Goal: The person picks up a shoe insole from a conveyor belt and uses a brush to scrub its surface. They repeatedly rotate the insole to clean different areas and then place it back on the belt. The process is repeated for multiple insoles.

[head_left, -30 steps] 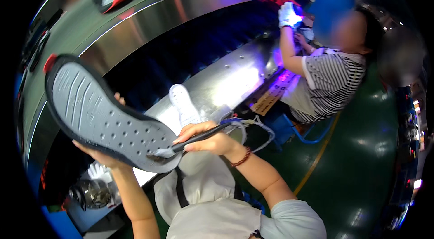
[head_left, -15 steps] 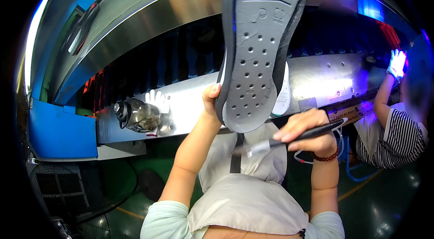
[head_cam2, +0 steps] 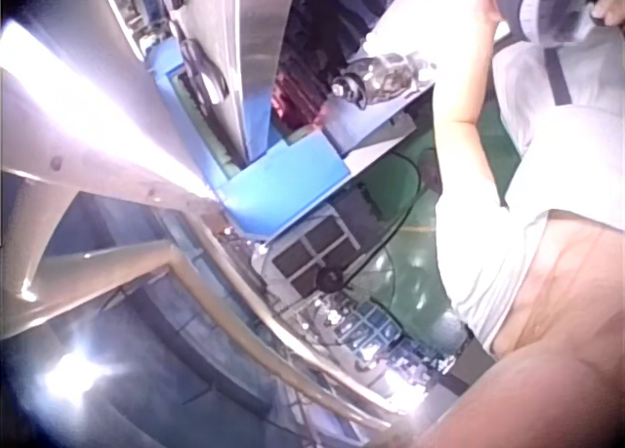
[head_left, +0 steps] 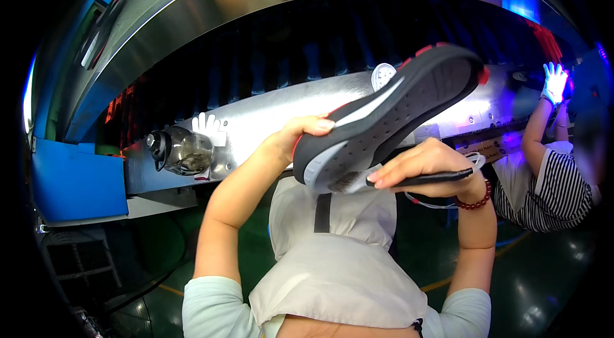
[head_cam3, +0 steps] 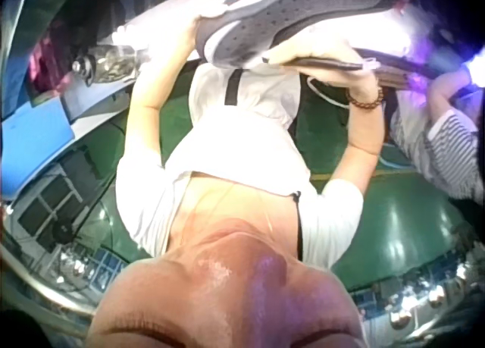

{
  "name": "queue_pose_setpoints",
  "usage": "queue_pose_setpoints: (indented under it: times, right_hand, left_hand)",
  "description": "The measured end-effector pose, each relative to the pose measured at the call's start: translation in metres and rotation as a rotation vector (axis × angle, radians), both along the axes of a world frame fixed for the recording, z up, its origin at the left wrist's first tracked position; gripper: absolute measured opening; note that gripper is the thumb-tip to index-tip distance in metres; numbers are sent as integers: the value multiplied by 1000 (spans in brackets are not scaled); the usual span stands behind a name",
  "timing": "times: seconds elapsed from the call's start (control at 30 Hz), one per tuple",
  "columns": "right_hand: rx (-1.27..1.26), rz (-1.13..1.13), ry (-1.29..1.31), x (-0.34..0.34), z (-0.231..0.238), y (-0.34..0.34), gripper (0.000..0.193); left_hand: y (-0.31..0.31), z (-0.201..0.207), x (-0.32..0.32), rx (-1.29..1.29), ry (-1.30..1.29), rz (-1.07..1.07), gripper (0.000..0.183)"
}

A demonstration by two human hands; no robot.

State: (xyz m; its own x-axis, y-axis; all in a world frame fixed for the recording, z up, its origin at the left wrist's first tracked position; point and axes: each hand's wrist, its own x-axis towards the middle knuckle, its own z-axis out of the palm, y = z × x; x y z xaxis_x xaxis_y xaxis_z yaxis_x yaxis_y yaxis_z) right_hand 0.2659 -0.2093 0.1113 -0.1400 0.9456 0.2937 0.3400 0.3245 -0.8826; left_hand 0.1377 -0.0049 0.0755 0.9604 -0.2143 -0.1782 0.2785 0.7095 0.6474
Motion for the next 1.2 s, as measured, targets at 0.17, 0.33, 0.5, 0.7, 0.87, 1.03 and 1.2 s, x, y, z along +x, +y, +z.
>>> queue_pose_setpoints:
  times: [0.17, 0.33, 0.5, 0.7, 0.87, 1.03, 1.2]
  right_hand:
    - [97, -91, -77, 9, 4, -1, 17]
    - [17, 20, -353, 8, 14, -16, 17]
    - [135, -186, -354, 10, 3, -13, 18]
    - [141, -173, -345, 12, 19, -23, 19]
    - [-19, -181, -405, 18, 14, -26, 19]
    - [108, -363, -141, 33, 11, -15, 19]
    - [-95, -121, -261, 28, 20, -23, 21]
  left_hand:
    - [0, 7, -2, -62, 151, 23, 57]
    - [5, 5, -10, 16, 156, 73, 55]
    - [2, 16, -10, -34, 181, 131, 56]
    - [12, 11, -17, -29, 197, 184, 56]
    - [24, 7, -19, -40, 190, 199, 57]
    - [30, 8, -17, -60, 175, 227, 57]
    - [38, 9, -25, -52, 184, 255, 58]
